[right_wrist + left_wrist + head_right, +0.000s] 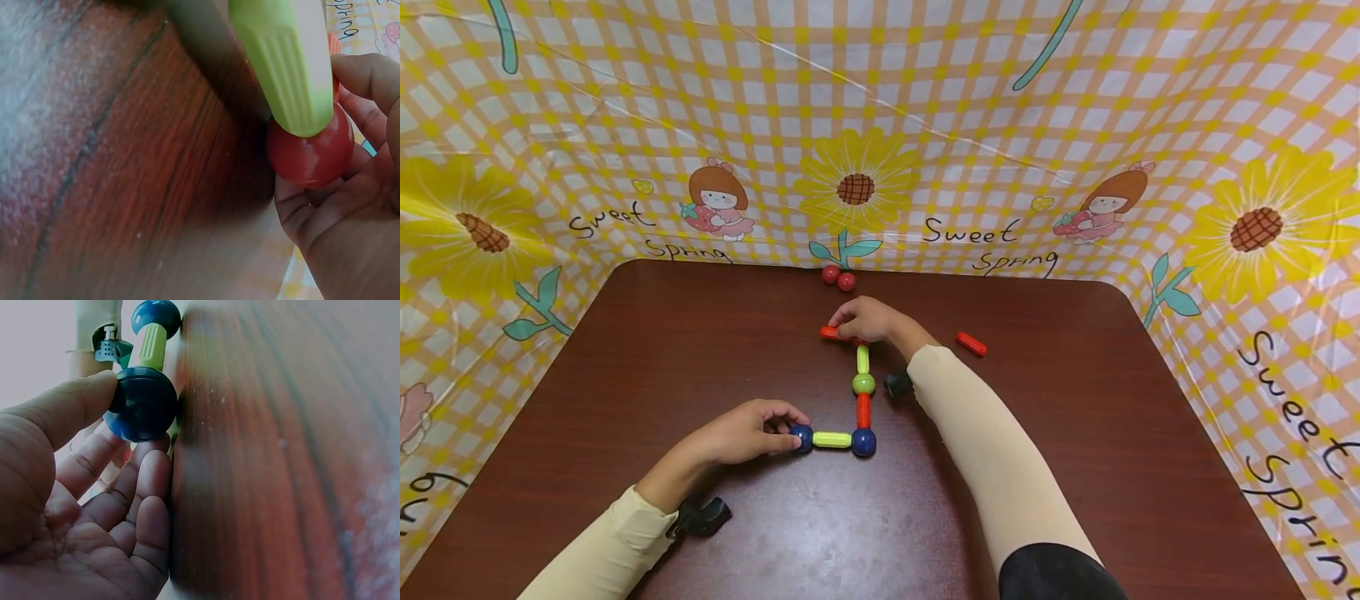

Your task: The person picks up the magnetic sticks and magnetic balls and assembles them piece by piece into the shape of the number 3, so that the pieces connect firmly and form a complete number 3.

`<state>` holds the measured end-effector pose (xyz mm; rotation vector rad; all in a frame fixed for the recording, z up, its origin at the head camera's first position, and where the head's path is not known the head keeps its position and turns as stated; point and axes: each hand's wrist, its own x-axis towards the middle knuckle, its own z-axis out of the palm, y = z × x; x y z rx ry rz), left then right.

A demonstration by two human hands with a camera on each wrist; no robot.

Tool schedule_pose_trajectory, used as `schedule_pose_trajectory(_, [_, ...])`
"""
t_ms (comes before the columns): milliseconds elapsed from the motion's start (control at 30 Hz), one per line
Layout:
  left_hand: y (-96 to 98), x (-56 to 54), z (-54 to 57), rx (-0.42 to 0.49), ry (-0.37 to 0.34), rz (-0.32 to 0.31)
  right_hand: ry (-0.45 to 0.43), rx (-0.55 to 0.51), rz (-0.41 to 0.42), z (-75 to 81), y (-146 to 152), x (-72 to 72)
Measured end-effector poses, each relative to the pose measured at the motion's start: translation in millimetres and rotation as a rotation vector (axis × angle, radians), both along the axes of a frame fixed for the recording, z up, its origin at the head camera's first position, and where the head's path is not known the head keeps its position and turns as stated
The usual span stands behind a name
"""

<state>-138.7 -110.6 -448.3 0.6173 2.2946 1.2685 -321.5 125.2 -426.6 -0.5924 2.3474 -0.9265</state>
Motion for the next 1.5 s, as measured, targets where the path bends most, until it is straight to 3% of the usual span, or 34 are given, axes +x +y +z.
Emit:
schedule_pose_trajectory(500, [0.6,0.8,0.5,0.006,-0.005,0.001,-0.028,0.007,0.016,0.7,2.6,3.0])
schedule_pose_trajectory(1100, [0.2,0.4,-0.9,0.017,0.001,0.000,-0.066,-0.075,0.000,-4.2,12.5,5.8])
schedule_pose_trajectory(1333, [-1.2,-0.4,0.0,0.026,-0.006,-0.017,-0.038,-0.080,-0.034,-8.8,12.0,8.5])
schedule_pose_trajectory(1500, [-3.8,-10.4,8.4,0.002,-0.060,-0.074,-0.009,-0.085,-0.052,-11.7,11.8,9.6])
